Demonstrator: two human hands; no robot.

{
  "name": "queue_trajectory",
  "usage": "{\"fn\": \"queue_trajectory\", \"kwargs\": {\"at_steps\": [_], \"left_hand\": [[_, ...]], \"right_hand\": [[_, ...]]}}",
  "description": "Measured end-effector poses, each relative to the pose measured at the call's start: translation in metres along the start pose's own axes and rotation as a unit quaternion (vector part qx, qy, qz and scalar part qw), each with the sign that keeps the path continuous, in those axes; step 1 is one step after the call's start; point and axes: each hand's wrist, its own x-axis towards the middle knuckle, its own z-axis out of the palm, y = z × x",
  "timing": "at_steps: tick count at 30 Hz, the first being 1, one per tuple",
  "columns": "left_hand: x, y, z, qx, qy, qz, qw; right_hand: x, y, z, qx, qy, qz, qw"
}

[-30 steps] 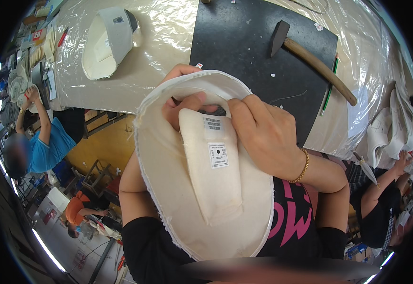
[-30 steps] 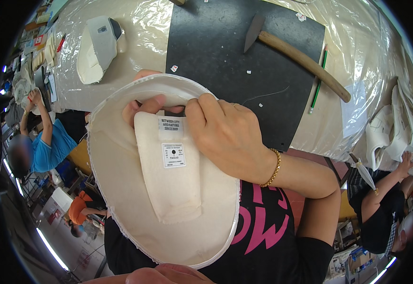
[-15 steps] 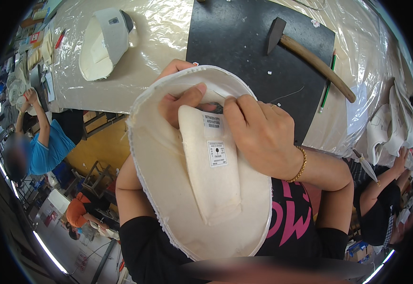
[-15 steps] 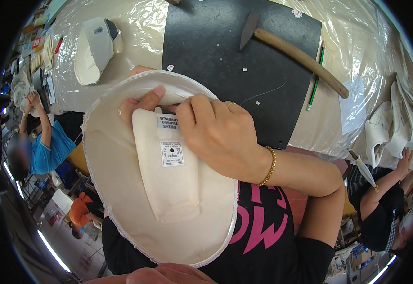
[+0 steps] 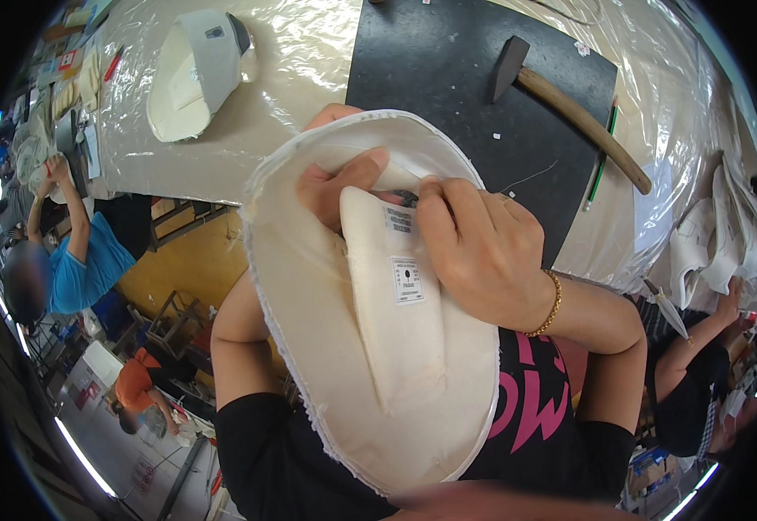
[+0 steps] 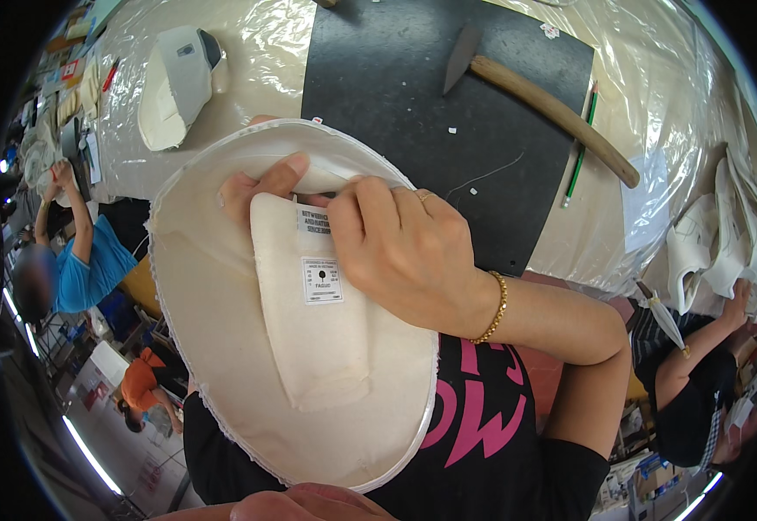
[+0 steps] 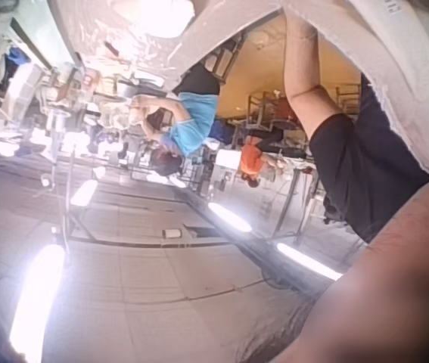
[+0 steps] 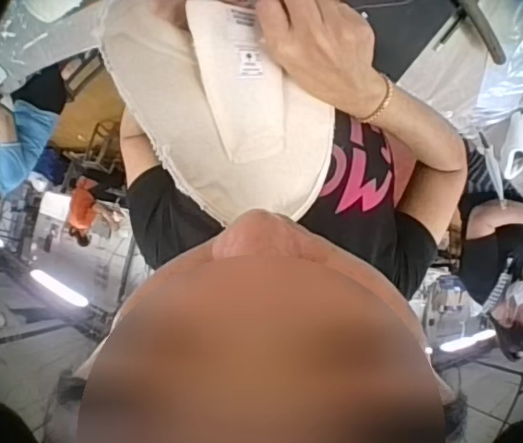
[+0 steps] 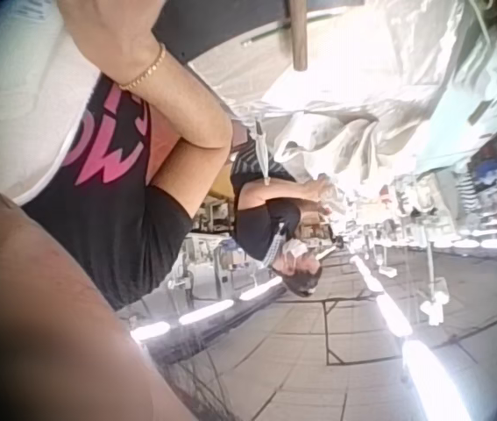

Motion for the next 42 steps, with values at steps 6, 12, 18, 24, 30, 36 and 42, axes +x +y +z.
{"fn": "queue_trajectory", "kwargs": {"at_steps": [6,12,18,24,30,36,42], "left_hand": [[0.000,-0.003,0.005,-0.002,0.010,0.008,1.000],[0.005,-0.006,-0.004,-0.038,-0.031,-0.060,0.997],[0.004,0.000,-0.004,-0.025,-0.044,-0.059,0.997],[0.006,0.001,-0.003,-0.013,-0.045,-0.041,0.998],[0.008,-0.001,-0.001,0.007,-0.028,-0.030,0.999],[0.005,0.004,0.001,0.017,-0.014,-0.044,0.999],[0.003,0.008,0.002,0.012,-0.010,-0.048,0.999]], "right_hand": [[-0.003,-0.001,-0.001,-0.016,-0.025,-0.001,1.000],[-0.005,0.000,-0.006,0.060,-0.035,0.033,0.997],[-0.004,0.001,-0.014,0.088,-0.066,0.050,0.993],[-0.001,0.002,-0.012,0.057,-0.032,0.038,0.997],[-0.001,0.001,-0.013,0.073,-0.029,0.054,0.995],[-0.001,0.001,-0.022,0.099,-0.055,0.072,0.991],[-0.002,0.002,-0.025,0.117,-0.015,0.080,0.990]]}}
